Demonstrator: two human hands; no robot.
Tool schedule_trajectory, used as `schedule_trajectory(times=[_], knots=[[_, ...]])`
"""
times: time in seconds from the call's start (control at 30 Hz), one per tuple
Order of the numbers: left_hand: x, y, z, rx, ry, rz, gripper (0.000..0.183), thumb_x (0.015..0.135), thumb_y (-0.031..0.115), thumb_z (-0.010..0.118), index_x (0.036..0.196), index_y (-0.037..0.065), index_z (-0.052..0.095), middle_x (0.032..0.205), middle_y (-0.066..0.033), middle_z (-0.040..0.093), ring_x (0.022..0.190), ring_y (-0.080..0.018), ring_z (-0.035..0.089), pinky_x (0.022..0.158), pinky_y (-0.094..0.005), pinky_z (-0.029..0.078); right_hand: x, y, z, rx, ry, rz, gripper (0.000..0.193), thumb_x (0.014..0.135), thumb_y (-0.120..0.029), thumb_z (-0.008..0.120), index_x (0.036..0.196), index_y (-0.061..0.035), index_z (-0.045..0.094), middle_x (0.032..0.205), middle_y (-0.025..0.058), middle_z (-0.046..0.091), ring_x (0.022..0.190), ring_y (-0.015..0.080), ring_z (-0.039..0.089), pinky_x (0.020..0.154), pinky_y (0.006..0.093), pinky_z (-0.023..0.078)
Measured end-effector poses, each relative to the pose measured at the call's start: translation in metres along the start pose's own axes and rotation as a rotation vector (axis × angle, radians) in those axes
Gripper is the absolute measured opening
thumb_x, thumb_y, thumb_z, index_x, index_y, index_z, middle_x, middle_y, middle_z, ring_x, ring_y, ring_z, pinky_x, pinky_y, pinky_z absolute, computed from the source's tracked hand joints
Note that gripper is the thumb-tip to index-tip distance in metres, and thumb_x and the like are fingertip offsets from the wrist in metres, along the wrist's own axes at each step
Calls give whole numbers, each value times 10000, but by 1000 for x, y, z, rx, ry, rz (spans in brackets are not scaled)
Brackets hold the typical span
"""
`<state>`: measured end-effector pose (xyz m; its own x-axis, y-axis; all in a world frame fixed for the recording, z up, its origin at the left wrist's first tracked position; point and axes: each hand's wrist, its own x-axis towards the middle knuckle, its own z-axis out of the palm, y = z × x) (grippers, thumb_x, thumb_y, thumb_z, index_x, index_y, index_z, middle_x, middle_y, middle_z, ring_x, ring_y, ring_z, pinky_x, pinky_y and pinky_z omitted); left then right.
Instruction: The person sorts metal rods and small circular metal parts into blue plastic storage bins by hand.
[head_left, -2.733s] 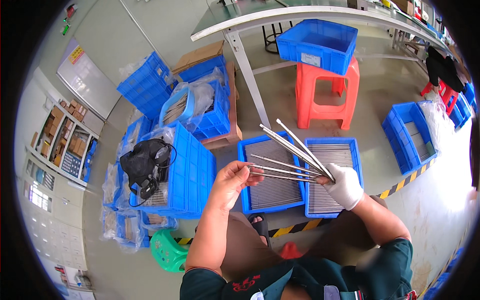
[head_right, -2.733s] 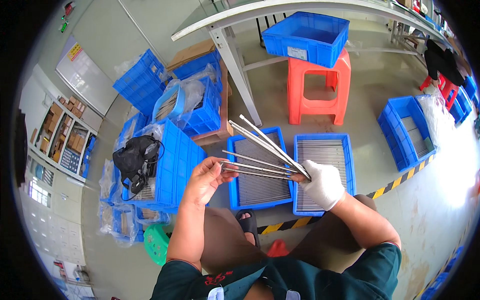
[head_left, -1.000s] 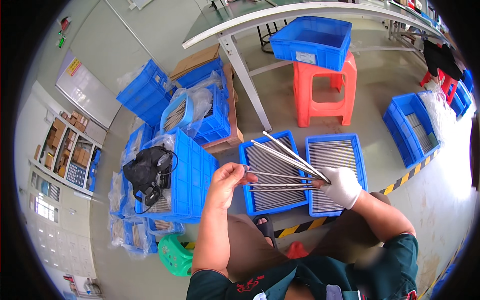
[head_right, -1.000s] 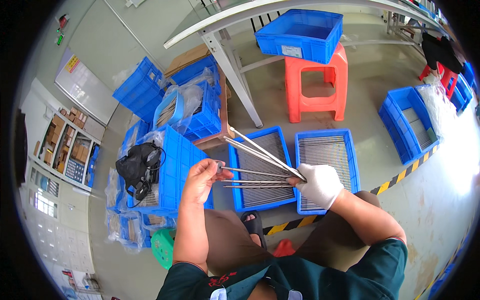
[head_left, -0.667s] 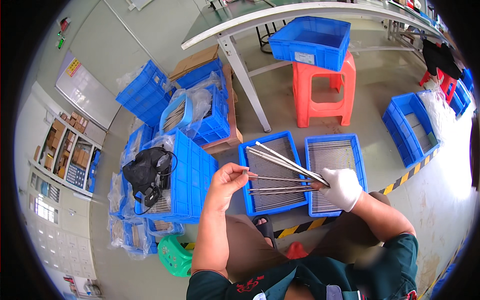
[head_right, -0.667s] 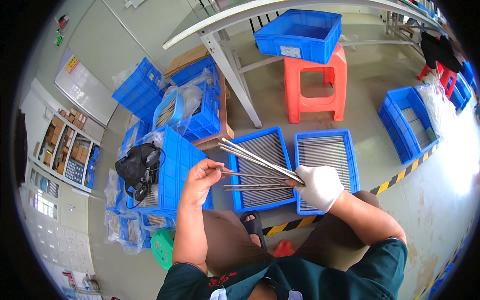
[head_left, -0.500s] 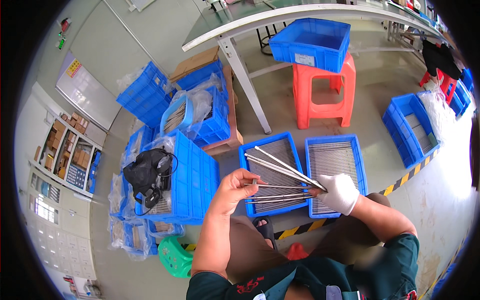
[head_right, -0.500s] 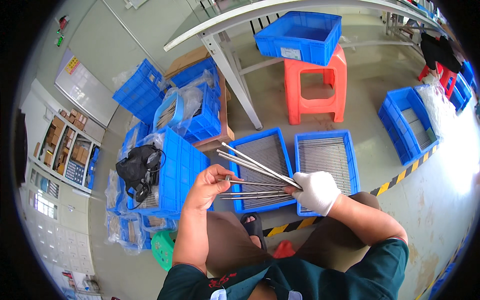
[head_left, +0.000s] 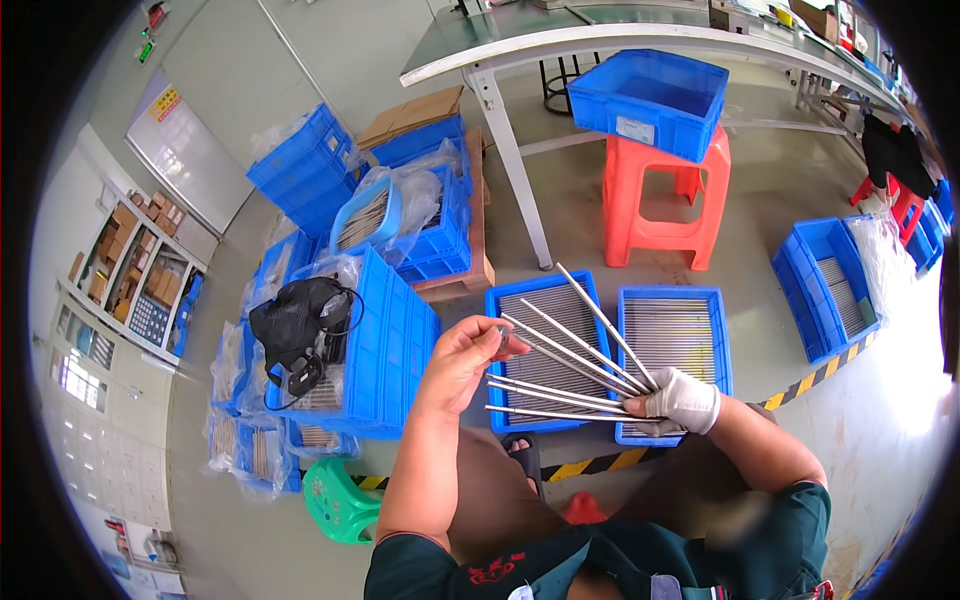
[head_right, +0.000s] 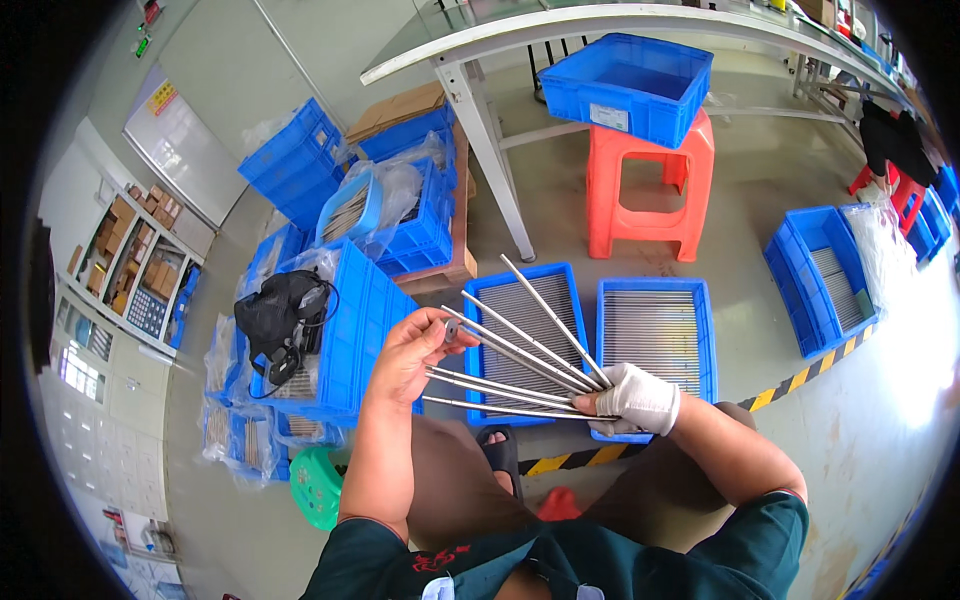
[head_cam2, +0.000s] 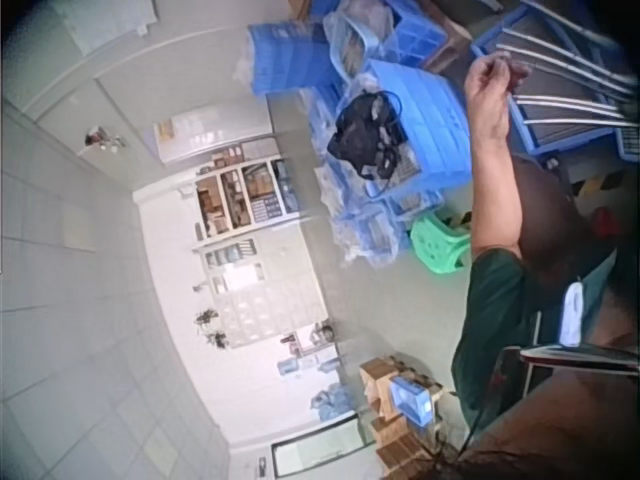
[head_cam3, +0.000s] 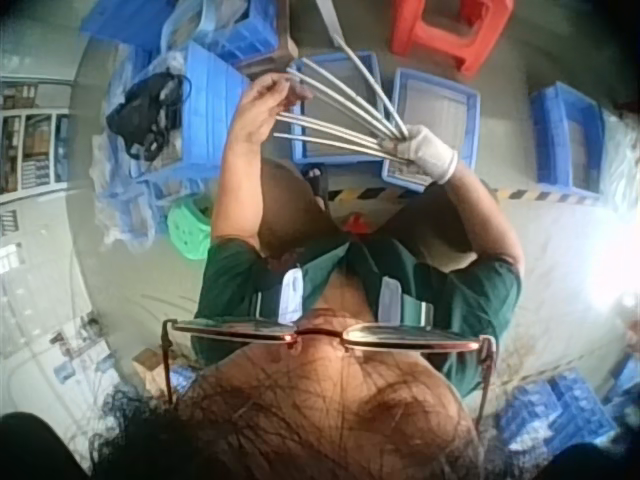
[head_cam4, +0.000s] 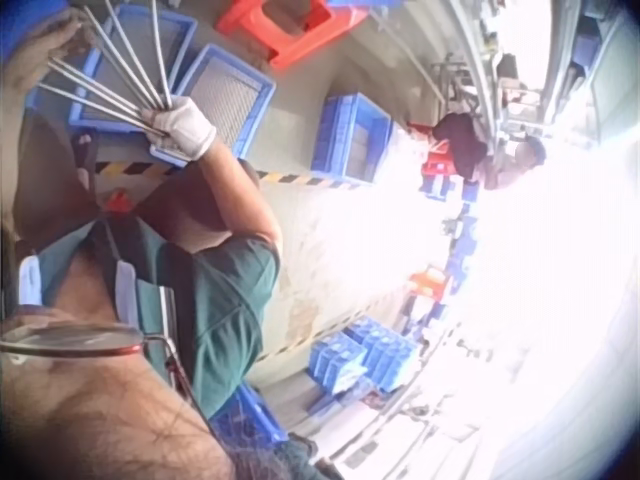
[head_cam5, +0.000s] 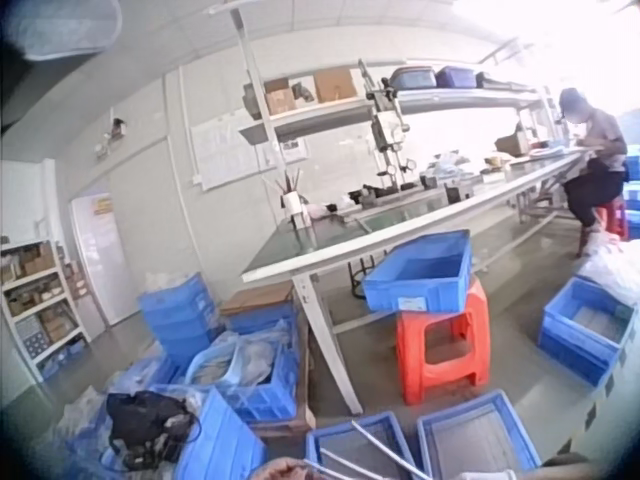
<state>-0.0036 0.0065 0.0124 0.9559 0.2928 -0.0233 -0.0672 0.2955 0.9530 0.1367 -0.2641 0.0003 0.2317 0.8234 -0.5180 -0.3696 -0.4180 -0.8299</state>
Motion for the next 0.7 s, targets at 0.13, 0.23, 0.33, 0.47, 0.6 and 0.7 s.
schedule_trajectory(times=[0.13, 0.23, 0.33, 0.47, 0.6, 0.7], knots=[[-1, -2, -1, 44, -80, 2, 208, 910, 195, 562, 1002, 10, 586, 952, -106, 656, 894, -190, 629, 799, -301, 465, -2, -2, 1, 101, -100, 41, 167, 860, -189, 648, 894, -41, 577, 650, -4, 501, 496, 75, 439, 409, 209, 309], [-2, 0, 0, 63, -90, 7, 197, 914, 177, 551, 999, 3, 585, 962, -104, 654, 891, -191, 629, 803, -308, 464, 2, 4, -1, 116, -118, 35, 155, 869, -186, 636, 848, -52, 561, 626, -1, 495, 477, 73, 422, 400, 212, 289], [-3, -3, -6, 106, -110, 50, 187, 892, 144, 575, 1009, -2, 583, 976, -114, 653, 914, -195, 624, 811, -310, 461, 1, 4, -1, 50, -109, 37, 171, 878, -202, 624, 818, -55, 559, 572, -1, 470, 445, 76, 401, 394, 213, 272], [-4, -5, -10, 97, -120, 45, 193, 874, 117, 594, 1026, -1, 579, 986, -125, 654, 931, -192, 614, 817, -296, 454, -2, 1, 1, 63, -128, 92, 209, 886, -221, 611, 767, -62, 547, 526, 0, 443, 411, 81, 372, 388, 223, 248], [-4, -3, -7, 86, -125, 40, 191, 877, 113, 587, 1033, 4, 578, 984, -126, 655, 909, -182, 612, 817, -285, 446, -1, 6, -1, 71, -122, 56, 228, 889, -229, 606, 746, -62, 544, 523, 4, 441, 408, 85, 368, 386, 231, 240], [-4, -1, -8, 110, -115, 3, 203, 878, 126, 589, 1042, 8, 576, 977, -127, 656, 907, -186, 613, 830, -287, 443, 0, 5, -2, 60, -130, 63, 224, 886, -225, 611, 753, -56, 548, 528, 3, 445, 412, 84, 374, 387, 229, 245]])
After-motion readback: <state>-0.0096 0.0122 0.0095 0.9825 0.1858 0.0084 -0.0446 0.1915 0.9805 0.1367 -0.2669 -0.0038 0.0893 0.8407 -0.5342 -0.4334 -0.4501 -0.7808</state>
